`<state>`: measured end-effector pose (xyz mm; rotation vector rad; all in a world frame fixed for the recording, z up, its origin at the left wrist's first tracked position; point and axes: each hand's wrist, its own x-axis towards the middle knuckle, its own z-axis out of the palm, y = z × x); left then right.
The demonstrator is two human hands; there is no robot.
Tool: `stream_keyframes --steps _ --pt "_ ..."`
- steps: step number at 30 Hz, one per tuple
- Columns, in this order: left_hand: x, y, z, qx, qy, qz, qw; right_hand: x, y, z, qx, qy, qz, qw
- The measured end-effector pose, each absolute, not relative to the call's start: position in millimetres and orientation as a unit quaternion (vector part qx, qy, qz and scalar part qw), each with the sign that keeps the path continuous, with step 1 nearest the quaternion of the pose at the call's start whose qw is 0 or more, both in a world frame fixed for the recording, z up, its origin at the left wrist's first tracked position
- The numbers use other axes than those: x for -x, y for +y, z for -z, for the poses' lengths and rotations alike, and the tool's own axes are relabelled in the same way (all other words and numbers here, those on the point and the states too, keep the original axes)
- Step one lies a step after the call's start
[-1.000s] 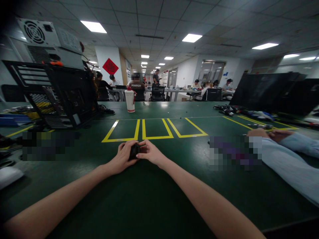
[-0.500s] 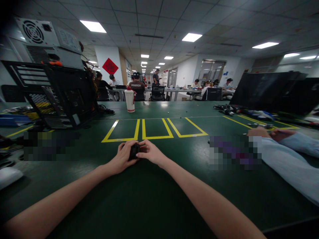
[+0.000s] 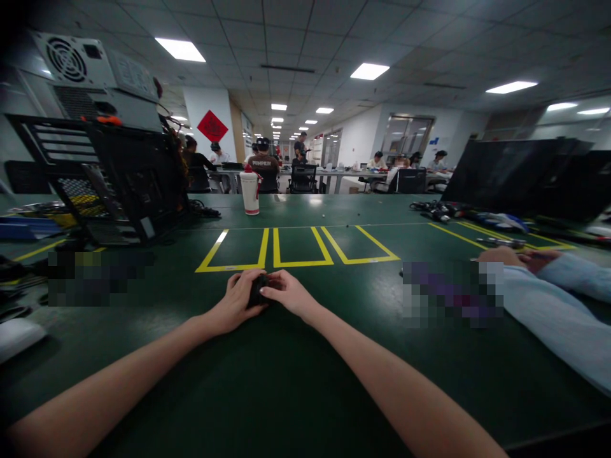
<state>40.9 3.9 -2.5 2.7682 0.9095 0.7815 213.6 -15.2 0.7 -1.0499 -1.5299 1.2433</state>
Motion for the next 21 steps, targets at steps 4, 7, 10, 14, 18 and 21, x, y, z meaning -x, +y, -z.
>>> stream_keyframes --steps 4,7,10,14,18,21 --pt "-40.5 3.1 1.6 -0.916 0.3 -0.257 0.068 -213.8 -14.6 -0.2 0.418 -0.621 -0.502 0.432" --pt "-40.6 3.9 2.7 -0.915 0.3 -0.263 0.066 -214.9 -15.9 -0.7 0.404 -0.624 -0.513 0.43" --pt "-40.6 4.7 3.3 -0.915 0.299 -0.263 0.068 -216.9 -16.5 0.4 0.396 -0.618 -0.53 0.425" --pt "-40.2 4.6 3.3 -0.915 0.296 -0.265 0.067 -217.7 -16.3 1.7 0.39 -0.62 -0.534 0.421" --pt "-41.0 5.4 5.4 -0.914 0.296 -0.272 0.059 -212.8 -16.9 -0.4 0.395 -0.624 -0.495 0.458" --pt "-41.8 6.3 7.6 -0.913 0.295 -0.278 0.052 -208.9 -17.4 -2.9 0.402 -0.618 -0.479 0.477"
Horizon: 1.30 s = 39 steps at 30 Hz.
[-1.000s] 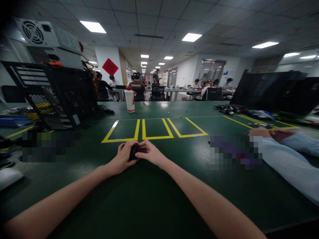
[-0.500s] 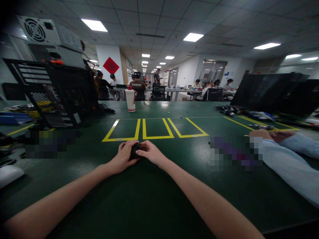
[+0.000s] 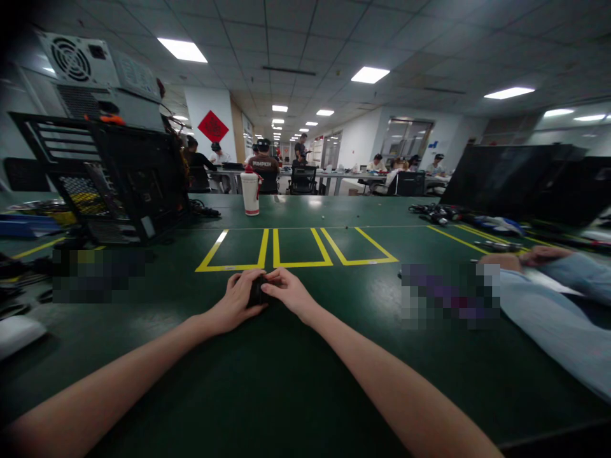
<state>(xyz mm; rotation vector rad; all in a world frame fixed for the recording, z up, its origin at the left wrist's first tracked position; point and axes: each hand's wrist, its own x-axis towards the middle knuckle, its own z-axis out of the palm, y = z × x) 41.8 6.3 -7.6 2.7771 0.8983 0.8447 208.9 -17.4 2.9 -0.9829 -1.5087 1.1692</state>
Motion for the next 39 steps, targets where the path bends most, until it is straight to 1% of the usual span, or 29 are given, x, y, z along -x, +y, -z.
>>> stream_keyframes --steps 5,11,18,23,26,31,36,39 --pt "-41.3 5.9 7.9 -0.913 0.292 -0.279 0.05 -210.3 -16.4 -3.1 0.418 -0.593 -0.506 0.466" --pt "-39.7 4.8 6.0 -0.916 0.293 -0.269 0.055 -217.4 -14.0 3.3 0.368 -0.62 -0.529 0.447" --pt "-40.3 5.2 5.9 -0.914 0.294 -0.274 0.054 -211.6 -17.4 -0.8 0.393 -0.617 -0.487 0.477" --pt "-40.2 5.8 7.1 -0.915 0.291 -0.275 0.052 -212.4 -15.2 -0.3 0.426 -0.62 -0.479 0.452" --pt "-40.7 5.8 7.9 -0.913 0.292 -0.279 0.051 -215.6 -13.9 0.6 0.404 -0.636 -0.488 0.441" --pt "-40.9 5.8 7.9 -0.914 0.291 -0.278 0.054 -217.3 -14.9 1.9 0.369 -0.644 -0.504 0.443" --pt "-40.5 5.9 7.8 -0.913 0.293 -0.278 0.053 -212.7 -16.8 -1.3 0.396 -0.637 -0.469 0.467" --pt "-40.6 6.1 8.3 -0.913 0.292 -0.279 0.051 -211.0 -15.3 -1.3 0.416 -0.63 -0.462 0.466"
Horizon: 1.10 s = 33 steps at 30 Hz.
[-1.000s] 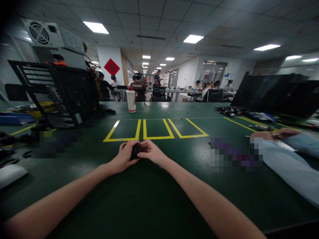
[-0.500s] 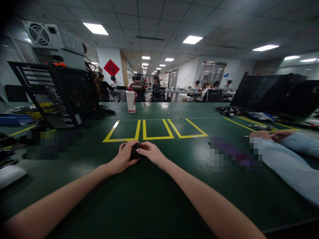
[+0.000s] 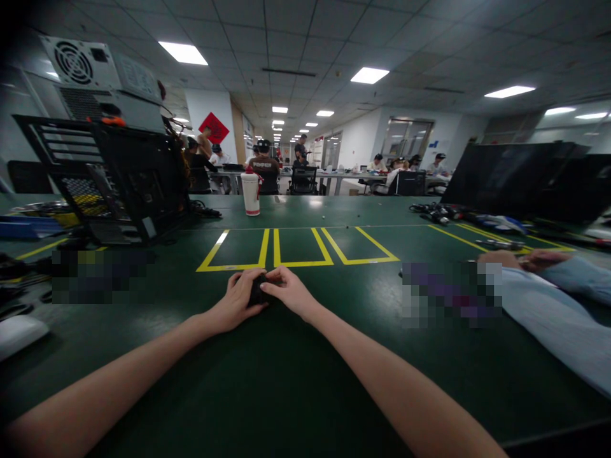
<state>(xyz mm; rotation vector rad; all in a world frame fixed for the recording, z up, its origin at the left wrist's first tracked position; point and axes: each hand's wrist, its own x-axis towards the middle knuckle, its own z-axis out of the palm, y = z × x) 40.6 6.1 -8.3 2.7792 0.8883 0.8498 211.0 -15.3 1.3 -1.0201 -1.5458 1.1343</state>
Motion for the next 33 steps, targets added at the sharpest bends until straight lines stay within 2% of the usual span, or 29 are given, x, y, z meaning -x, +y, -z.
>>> stream_keyframes --steps 3,9,17,24,33 --pt "-40.5 6.4 8.9 -0.914 0.29 -0.28 0.05 -212.2 -12.9 0.4 0.44 -0.625 -0.462 0.45" --pt "-40.9 7.0 9.3 -0.914 0.291 -0.277 0.054 -217.6 -14.9 1.0 0.376 -0.647 -0.495 0.442" --pt "-41.8 7.6 10.8 -0.912 0.296 -0.28 0.042 -212.8 -15.3 -2.8 0.42 -0.637 -0.451 0.463" --pt "-41.2 7.3 10.4 -0.913 0.291 -0.281 0.044 -216.8 -12.2 1.3 0.403 -0.646 -0.481 0.435" --pt "-41.5 6.6 9.2 -0.914 0.295 -0.277 0.045 -212.8 -15.7 -3.4 0.394 -0.639 -0.472 0.462"
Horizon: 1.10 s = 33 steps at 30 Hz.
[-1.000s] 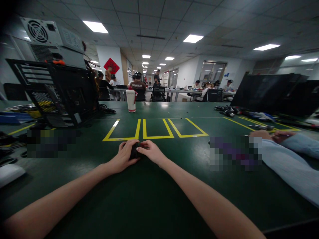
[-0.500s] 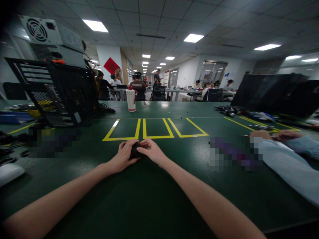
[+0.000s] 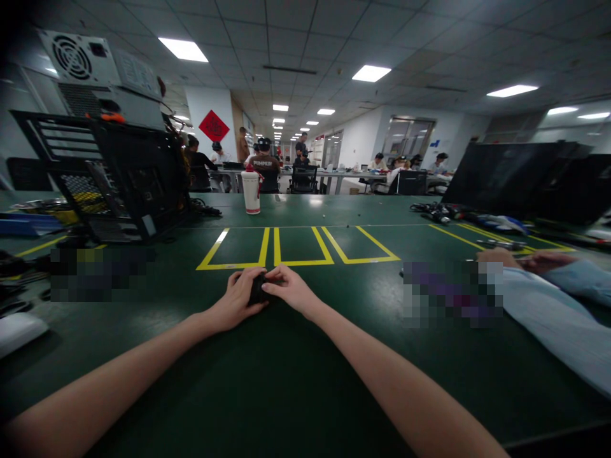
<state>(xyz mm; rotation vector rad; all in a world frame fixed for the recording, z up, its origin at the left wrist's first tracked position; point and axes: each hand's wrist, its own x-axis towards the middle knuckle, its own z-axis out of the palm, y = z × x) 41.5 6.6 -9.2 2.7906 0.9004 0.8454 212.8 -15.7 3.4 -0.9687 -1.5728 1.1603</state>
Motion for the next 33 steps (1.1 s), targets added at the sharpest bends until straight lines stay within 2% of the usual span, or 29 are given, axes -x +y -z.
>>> stream_keyframes --steps 7,17,22,28,33 --pt "-41.0 6.2 8.5 -0.914 0.29 -0.278 0.048 -216.3 -12.3 0.0 0.399 -0.643 -0.493 0.43" --pt "-42.4 6.8 9.3 -0.912 0.295 -0.281 0.042 -213.4 -13.5 -1.8 0.402 -0.649 -0.459 0.454" --pt "-41.4 7.4 10.1 -0.912 0.294 -0.282 0.048 -215.0 -10.7 1.0 0.421 -0.635 -0.476 0.438" --pt "-41.7 6.9 8.4 -0.913 0.295 -0.275 0.054 -217.2 -12.1 2.0 0.376 -0.653 -0.493 0.436" --pt "-41.1 5.9 6.9 -0.914 0.294 -0.273 0.056 -215.6 -13.8 -0.3 0.396 -0.653 -0.472 0.442"
